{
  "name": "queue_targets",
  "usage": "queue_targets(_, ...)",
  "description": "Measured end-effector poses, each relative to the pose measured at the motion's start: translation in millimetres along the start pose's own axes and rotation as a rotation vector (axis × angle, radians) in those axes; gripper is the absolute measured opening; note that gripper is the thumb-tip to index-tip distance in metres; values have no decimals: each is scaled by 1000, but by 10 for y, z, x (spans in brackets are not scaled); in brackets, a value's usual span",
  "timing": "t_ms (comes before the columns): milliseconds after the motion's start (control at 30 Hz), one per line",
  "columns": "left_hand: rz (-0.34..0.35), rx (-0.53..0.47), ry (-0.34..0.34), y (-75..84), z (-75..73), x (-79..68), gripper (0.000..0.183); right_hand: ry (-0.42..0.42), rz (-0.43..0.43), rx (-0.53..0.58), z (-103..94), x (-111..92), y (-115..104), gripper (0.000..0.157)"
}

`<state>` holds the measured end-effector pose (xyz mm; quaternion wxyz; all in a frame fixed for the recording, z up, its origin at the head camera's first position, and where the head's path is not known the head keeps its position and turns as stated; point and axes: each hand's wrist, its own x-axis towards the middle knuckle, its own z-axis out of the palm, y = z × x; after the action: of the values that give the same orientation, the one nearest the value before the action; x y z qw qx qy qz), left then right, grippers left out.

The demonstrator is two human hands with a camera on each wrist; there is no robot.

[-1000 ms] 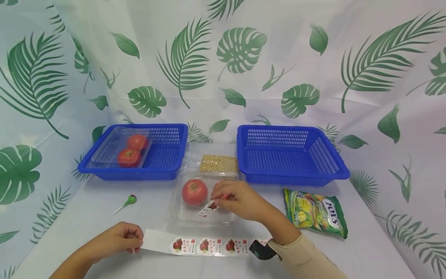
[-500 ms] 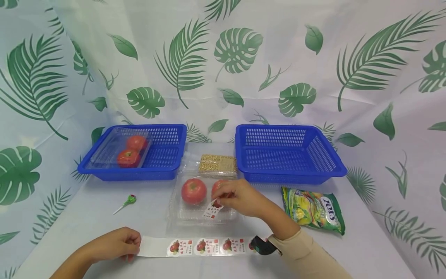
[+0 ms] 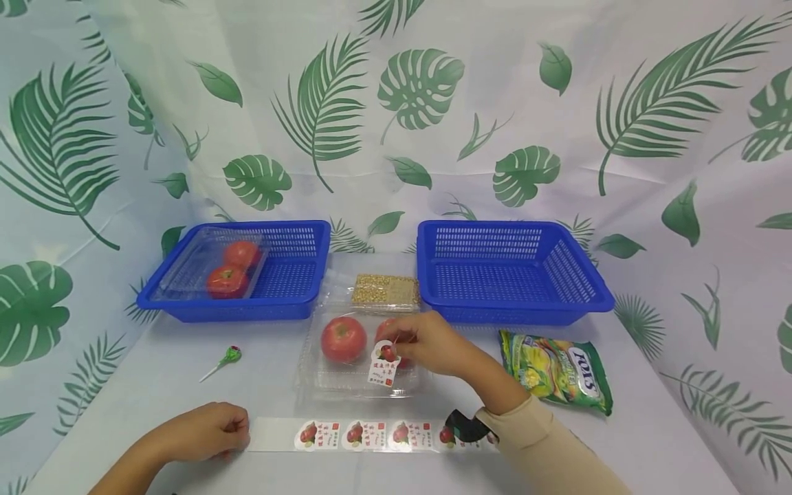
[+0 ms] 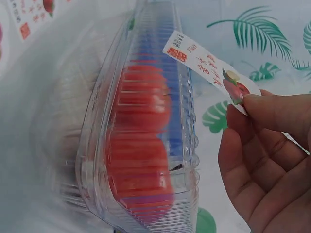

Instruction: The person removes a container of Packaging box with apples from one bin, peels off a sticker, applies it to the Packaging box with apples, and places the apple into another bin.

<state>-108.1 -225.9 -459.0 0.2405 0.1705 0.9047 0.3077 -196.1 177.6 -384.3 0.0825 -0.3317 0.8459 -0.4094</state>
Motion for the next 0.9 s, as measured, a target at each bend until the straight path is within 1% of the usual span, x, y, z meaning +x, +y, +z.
queue_targets(33, -15, 39, 36, 22, -14, 20, 18, 4, 5, 3, -1, 5, 6, 23)
queue_targets(100, -38, 103, 133, 85, -53, 88, 17, 11, 4, 6, -10, 15, 18, 23)
queue_targets(167, -20, 140, 250, 167, -96, 177, 15, 11, 9, 24, -19, 32, 26, 24)
queue_targets(233, 46, 139, 354, 266, -132, 281, 12, 4, 6, 57, -32, 52, 31, 24)
queue_targets(300, 143, 123, 414, 379, -152, 387, 10, -4, 3, 76, -44, 76, 34, 23)
queue_targets(367, 246, 116, 448, 496, -148, 494, 8, -13, 2, 83, -55, 107, 38, 22)
queue_targets(467, 354, 116, 495, 679, -112, 656, 9, -14, 23, 74, -70, 168, 50, 21)
queue_targets(567, 421, 113, 542, 838, -76, 787, 8, -10, 59, 98, -86, 241, 69, 21)
queue_targets(633, 468, 108, 564, 915, -60, 864, 6, -3, 78, 113, -89, 290, 89, 22)
queue_targets(733, 536, 120, 584, 959, -38, 972, 5, 5, 92, 126, -74, 360, 120, 22)
queue_targets(800, 570, 152, 583, 958, -25, 1029, 7, 10, 97, 133, -54, 399, 144, 21)
queue_targets(900, 594, 232, 562, 966, -6, 1076, 22, 12, 98, 142, -23, 447, 185, 19)
